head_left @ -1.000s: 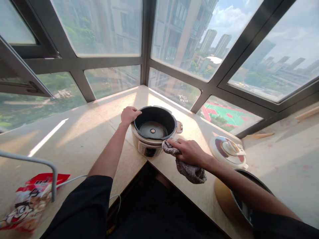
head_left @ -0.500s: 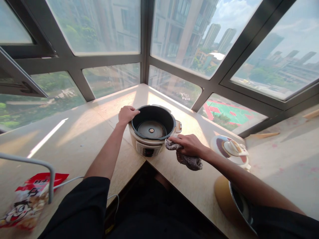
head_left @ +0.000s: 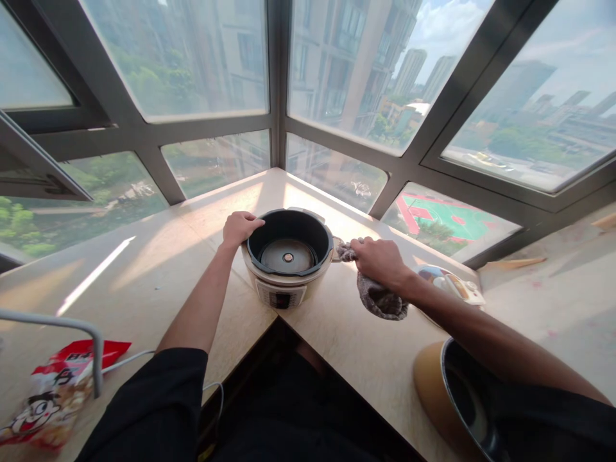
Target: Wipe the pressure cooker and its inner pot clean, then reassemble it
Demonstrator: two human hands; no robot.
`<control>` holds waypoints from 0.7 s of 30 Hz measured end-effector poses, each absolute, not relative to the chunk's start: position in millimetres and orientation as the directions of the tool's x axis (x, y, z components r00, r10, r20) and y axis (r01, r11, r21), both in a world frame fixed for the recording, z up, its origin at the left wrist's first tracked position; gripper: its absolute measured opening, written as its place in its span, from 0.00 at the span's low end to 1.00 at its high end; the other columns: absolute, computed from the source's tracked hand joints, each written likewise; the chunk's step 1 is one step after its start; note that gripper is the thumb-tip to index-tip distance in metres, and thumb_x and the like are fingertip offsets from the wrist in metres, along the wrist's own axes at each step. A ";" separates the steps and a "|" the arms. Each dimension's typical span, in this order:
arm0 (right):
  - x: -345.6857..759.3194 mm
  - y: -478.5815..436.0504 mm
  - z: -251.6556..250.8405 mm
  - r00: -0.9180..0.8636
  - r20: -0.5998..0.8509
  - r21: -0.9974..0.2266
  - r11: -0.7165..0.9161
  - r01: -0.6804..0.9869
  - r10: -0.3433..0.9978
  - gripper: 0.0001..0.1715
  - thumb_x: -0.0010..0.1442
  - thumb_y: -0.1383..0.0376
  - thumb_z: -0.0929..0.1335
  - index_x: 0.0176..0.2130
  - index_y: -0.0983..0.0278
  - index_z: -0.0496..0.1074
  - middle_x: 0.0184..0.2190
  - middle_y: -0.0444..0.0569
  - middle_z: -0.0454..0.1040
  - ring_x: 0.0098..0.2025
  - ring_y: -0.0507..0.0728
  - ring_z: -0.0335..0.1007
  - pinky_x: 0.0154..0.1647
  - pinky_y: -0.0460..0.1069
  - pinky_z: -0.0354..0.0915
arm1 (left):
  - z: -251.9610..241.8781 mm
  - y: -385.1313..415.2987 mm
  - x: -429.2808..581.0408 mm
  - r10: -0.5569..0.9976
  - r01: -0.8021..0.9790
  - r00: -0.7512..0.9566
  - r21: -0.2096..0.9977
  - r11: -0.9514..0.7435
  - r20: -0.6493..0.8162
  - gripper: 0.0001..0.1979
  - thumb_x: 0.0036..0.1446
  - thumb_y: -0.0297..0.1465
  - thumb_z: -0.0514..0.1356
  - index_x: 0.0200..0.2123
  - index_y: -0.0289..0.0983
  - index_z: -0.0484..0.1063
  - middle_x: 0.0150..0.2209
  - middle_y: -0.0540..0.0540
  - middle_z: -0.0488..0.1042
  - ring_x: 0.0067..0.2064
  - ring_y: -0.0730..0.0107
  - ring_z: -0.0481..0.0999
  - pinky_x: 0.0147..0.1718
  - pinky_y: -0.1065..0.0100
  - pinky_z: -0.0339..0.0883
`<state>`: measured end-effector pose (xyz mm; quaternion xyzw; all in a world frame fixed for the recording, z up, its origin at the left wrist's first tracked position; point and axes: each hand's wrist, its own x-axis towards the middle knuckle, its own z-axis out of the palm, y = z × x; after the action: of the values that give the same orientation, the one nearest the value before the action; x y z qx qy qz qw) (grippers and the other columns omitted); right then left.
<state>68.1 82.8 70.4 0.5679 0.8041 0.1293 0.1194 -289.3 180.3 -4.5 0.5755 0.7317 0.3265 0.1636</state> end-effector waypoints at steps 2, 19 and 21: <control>79.9 86.7 76.7 -0.217 -0.037 0.315 0.218 0.924 0.975 0.18 0.64 0.67 0.61 0.49 0.66 0.75 0.42 0.62 0.79 0.40 0.67 0.78 0.34 0.52 0.60 | -4.8 180.7 -290.1 0.949 0.736 -0.282 0.666 0.119 0.142 0.18 0.46 0.44 0.66 0.34 0.37 0.84 0.35 0.42 0.83 0.40 0.56 0.80 0.38 0.64 0.68; 129.9 78.1 35.7 -0.153 -0.013 -0.303 0.142 0.942 0.988 0.27 0.57 0.61 0.64 0.56 0.53 0.75 0.47 0.47 0.82 0.47 0.64 0.76 0.43 0.51 0.65 | -0.9 178.9 -290.0 0.957 0.750 -0.225 0.660 0.050 0.183 0.27 0.49 0.57 0.59 0.23 0.38 0.78 0.26 0.43 0.78 0.33 0.59 0.76 0.31 0.65 0.61; 134.0 75.9 29.2 -0.154 -0.009 -0.346 0.141 0.928 0.988 0.28 0.57 0.61 0.65 0.56 0.54 0.75 0.48 0.47 0.82 0.48 0.64 0.76 0.45 0.51 0.66 | 0.4 178.1 -288.5 0.950 0.770 -0.246 0.634 0.072 0.191 0.30 0.53 0.58 0.54 0.20 0.38 0.74 0.24 0.42 0.77 0.31 0.59 0.75 0.30 0.64 0.59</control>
<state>134.0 75.9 29.2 0.6409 0.7473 -0.1361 -0.1108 -288.5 178.1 0.4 0.5982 0.7190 0.3258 0.1382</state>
